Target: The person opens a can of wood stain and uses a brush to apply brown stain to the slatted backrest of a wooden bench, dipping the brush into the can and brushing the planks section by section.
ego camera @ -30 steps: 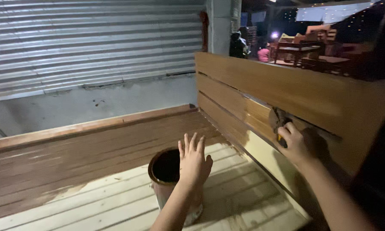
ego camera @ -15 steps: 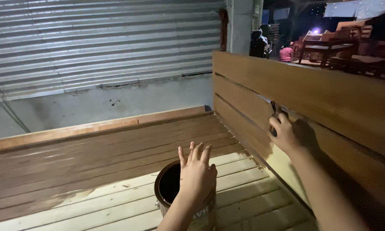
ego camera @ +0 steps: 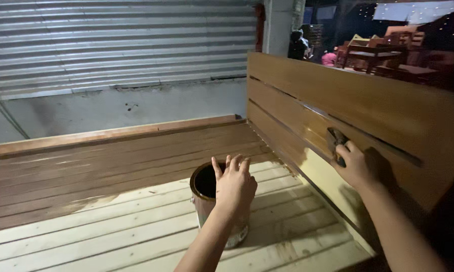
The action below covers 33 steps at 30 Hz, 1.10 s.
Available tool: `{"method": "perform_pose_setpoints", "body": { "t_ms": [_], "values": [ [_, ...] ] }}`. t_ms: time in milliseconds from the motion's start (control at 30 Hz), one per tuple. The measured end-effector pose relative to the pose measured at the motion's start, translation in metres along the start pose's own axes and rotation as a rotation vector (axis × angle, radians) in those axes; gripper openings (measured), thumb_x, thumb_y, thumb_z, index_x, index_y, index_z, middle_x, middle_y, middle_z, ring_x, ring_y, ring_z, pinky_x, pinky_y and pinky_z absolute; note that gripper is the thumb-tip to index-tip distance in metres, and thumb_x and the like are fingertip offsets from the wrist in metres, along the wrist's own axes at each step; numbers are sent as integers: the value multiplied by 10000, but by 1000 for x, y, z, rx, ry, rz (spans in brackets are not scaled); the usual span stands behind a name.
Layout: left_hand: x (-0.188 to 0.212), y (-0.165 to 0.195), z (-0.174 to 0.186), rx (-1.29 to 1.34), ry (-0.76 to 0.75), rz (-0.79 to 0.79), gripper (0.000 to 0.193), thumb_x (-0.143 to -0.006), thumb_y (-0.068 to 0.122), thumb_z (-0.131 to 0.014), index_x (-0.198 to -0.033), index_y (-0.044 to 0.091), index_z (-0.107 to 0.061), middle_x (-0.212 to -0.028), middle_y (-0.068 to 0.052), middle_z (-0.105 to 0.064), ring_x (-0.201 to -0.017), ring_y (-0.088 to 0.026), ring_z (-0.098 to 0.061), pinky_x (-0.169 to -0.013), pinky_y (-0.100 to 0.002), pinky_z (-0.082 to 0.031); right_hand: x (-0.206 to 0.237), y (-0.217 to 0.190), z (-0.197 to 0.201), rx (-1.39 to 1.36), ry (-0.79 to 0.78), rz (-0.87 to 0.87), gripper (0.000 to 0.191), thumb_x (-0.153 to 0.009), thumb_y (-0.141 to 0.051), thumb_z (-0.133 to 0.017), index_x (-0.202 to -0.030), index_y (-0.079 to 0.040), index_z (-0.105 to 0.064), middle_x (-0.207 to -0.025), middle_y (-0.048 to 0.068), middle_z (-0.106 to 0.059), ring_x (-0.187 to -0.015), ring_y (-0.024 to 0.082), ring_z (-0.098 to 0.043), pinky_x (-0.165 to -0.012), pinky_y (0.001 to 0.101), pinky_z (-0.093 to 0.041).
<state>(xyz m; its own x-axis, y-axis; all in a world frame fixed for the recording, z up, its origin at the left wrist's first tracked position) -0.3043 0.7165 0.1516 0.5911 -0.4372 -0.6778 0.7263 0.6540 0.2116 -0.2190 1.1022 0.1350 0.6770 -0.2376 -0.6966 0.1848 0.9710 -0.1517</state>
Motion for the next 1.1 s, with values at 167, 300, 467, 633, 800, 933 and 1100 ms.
{"method": "perform_pose_setpoints", "body": {
  "t_ms": [167,300,467,633,800,933,1100],
  "values": [
    [20,12,20,52,-75,-19,565,-858,263,-635,-1383,86,-524,-1470,-172,-482,-1430,-390,-369,-1155,-745,-32,55,-5,43,-32,121,99,325,-755,-165,-801,-998,-81,-602,-1022,191,-558,-976,431,-604,-808,500,-525],
    [25,24,28,44,-113,-28,571,-847,249,-636,-1389,104,-528,-1508,-175,-433,-1455,-377,-304,-1139,-769,-26,88,-19,81,85,90,73,317,-758,-185,-805,-960,-71,-590,-969,163,-571,-922,406,-633,-764,489,-541],
    [33,38,29,98,-168,-10,569,-849,220,-627,-1403,123,-540,-1561,-133,-388,-1495,-328,-278,-1119,-819,-61,122,-45,130,291,92,107,308,-784,-267,-841,-881,-86,-611,-908,117,-601,-814,354,-670,-704,459,-572],
    [34,44,28,152,-206,-33,573,-850,251,-646,-1401,132,-543,-1576,-151,-329,-1499,-353,-221,-1095,-819,-81,135,-52,160,359,69,138,350,-750,-250,-843,-1002,-82,-667,-953,70,-621,-810,258,-697,-697,372,-612],
    [25,38,19,140,-251,-31,560,-867,278,-651,-1400,146,-543,-1587,-139,-311,-1519,-372,-175,-1117,-811,-64,124,-43,148,342,104,169,348,-729,-272,-824,-1001,-100,-689,-949,84,-624,-791,284,-686,-686,400,-596],
    [12,26,8,104,-260,-44,565,-870,277,-654,-1403,133,-535,-1587,-161,-294,-1526,-393,-139,-1114,-811,-44,91,-28,100,245,157,204,298,-806,-290,-785,-980,-82,-662,-946,112,-593,-796,319,-665,-704,433,-578],
    [-12,2,-7,65,-216,-28,595,-838,264,-663,-1407,144,-537,-1602,-169,-272,-1538,-406,-95,-1129,-798,-22,29,-4,25,190,155,227,272,-800,-246,-766,-1005,-99,-664,-1005,136,-602,-826,355,-680,-720,453,-577]
  ]
}}
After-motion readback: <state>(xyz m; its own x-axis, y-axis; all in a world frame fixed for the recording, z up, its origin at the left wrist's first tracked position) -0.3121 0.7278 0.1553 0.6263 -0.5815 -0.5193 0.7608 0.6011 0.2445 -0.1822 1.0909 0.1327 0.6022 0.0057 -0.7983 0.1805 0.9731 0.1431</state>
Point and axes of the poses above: each hand's wrist, its own x-axis away from the middle knuckle, its own z-axis out of the back of the hand, y = z × x, the point moved 3 cm from there along -x, towards the middle knuckle
